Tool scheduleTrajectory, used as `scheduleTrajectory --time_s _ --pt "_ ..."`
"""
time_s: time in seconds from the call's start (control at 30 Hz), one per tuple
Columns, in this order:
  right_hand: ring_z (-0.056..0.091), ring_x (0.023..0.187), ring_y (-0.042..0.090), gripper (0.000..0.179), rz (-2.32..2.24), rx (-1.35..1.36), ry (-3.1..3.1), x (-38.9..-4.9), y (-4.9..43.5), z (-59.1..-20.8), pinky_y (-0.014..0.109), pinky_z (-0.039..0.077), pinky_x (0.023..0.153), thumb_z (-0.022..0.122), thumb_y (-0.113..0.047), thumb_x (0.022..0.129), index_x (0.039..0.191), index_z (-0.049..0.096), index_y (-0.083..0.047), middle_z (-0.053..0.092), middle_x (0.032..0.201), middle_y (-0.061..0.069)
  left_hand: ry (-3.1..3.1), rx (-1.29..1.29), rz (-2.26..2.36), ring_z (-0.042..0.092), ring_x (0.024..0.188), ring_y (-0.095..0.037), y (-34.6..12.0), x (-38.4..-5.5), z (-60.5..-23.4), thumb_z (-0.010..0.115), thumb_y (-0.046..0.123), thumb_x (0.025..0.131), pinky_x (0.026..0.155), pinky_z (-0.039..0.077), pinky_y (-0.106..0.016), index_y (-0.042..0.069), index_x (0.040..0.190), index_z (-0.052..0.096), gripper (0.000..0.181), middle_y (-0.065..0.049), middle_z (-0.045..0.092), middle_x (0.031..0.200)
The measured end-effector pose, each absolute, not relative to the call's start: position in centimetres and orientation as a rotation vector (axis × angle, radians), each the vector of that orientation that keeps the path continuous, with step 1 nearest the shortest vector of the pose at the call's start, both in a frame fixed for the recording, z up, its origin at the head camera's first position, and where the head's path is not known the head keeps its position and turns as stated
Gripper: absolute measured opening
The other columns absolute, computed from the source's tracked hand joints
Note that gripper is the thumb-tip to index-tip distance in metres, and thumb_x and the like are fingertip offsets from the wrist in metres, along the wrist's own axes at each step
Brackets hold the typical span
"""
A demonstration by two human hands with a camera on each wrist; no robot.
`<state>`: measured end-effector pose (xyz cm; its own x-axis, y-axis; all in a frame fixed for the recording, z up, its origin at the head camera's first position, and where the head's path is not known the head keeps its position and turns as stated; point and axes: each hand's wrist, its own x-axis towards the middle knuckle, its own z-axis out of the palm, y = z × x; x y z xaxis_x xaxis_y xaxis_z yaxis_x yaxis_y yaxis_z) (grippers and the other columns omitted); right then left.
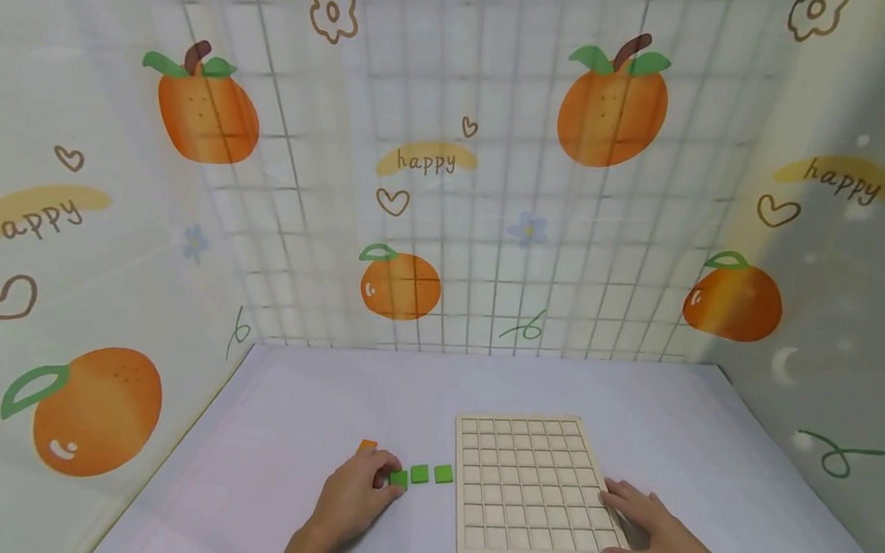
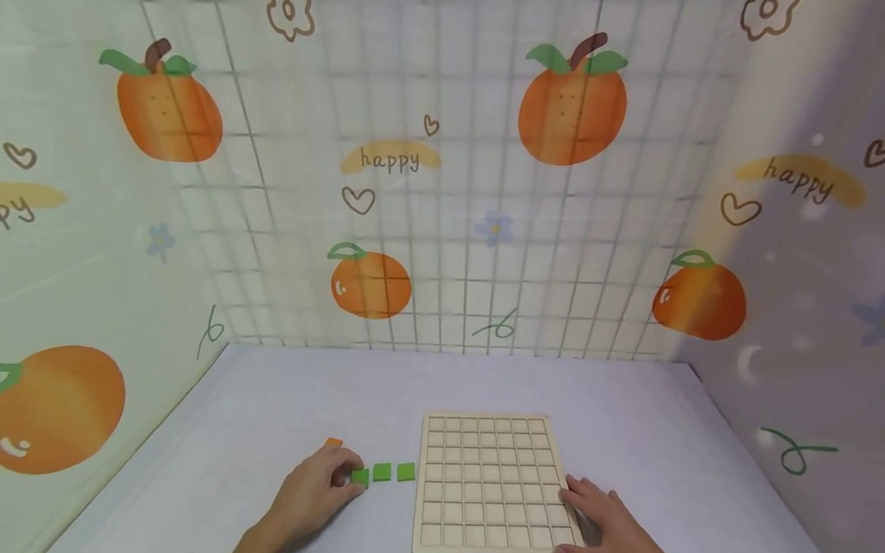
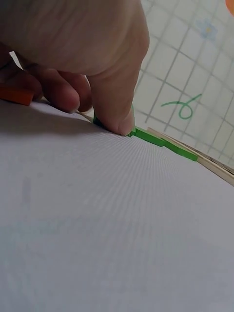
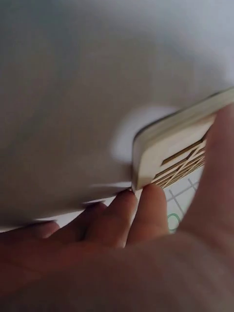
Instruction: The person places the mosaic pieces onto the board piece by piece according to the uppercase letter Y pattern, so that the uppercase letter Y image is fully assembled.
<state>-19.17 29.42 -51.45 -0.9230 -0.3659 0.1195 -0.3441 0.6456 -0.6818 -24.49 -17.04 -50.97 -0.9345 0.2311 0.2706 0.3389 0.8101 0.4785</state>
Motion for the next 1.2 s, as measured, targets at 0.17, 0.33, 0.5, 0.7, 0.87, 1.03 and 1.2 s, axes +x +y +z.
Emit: scheduleTrajectory --time_s 0.17,0.33,0.5,0.7,0.87,1.03,1.2 --pt "0.022 0.146 0.011 0.075 -1.109 -0.738 2.898 -19.2 29.4 -51.8 -0.001 -0.006 0.1 0.081 -0.038 0.083 0.143 0.053 -0.003 0.044 0.15 0.024 -2.801 -0.458 -0.822 0.048 0.072 -0.002 -16.9 -24.6 -51.0 0.084 0.024 0.08 0.063 0.04 -0.025 0.023 0.099 0.069 0.024 0.014 0.055 0.082" --pt "0.035 0.135 0.053 0.078 -1.074 -0.682 2.937 -19.5 28.9 -51.8 -0.001 -0.007 0.099 0.082 -0.043 0.081 0.142 0.054 -0.003 0.047 0.149 0.021 -2.778 -0.475 -0.835 0.05 0.073 -0.002 -16.9 -24.7 -50.9 0.084 0.023 0.08 0.064 0.042 -0.024 0.022 0.1 0.069 0.025 0.015 0.055 0.082" --pt "0.033 0.136 0.054 0.083 -1.076 -0.622 2.948 -19.5 28.4 -51.9 0.0 -0.009 0.098 0.083 -0.046 0.077 0.141 0.055 -0.002 0.047 0.148 0.023 -2.724 -0.522 -0.915 0.052 0.074 -0.002 -17.0 -24.7 -51.1 0.084 0.017 0.08 0.066 0.046 -0.024 0.021 0.099 0.07 0.024 0.013 0.057 0.083" --pt "0.019 0.141 0.054 0.084 -1.119 -0.531 2.833 -19.5 28.2 -51.6 0.004 -0.016 0.096 0.081 -0.042 0.081 0.145 0.049 0.002 0.038 0.153 0.027 -2.665 -0.564 -1.087 0.056 0.079 -0.005 -16.9 -24.9 -51.3 0.08 0.007 0.083 0.069 0.051 -0.024 0.012 0.103 0.073 0.022 0.009 0.061 0.087" --pt "0.027 0.139 0.053 0.085 -1.05 -0.601 2.931 -19.4 28.0 -51.4 0.002 -0.013 0.098 0.08 -0.048 0.08 0.145 0.051 -0.001 0.043 0.151 0.023 -2.63 -0.528 -1.188 0.06 0.082 -0.006 -16.7 -25.2 -51.2 0.078 0.005 0.085 0.071 0.054 -0.024 0.008 0.107 0.073 0.023 0.007 0.064 0.091" --pt "0.022 0.142 0.053 0.082 -1.087 -0.553 2.867 -19.4 27.9 -51.3 0.013 -0.016 0.105 0.079 -0.047 0.081 0.144 0.051 -0.002 0.039 0.153 0.024 -2.622 -0.475 -1.329 0.062 0.085 -0.009 -16.0 -24.9 -50.9 0.075 0.006 0.087 0.074 0.054 -0.025 0.009 0.114 0.072 0.027 0.002 0.069 0.1" --pt "0.013 0.145 0.052 0.08 -1.161 -0.451 2.75 -19.4 28.0 -51.3 0.051 -0.015 0.115 0.078 -0.044 0.082 0.145 0.051 -0.002 0.033 0.157 0.025 -2.624 -0.407 -1.492 0.062 0.084 -0.012 -15.5 -24.5 -51.1 0.075 0.009 0.086 0.074 0.052 -0.025 0.01 0.114 0.073 0.028 0.002 0.068 0.098"
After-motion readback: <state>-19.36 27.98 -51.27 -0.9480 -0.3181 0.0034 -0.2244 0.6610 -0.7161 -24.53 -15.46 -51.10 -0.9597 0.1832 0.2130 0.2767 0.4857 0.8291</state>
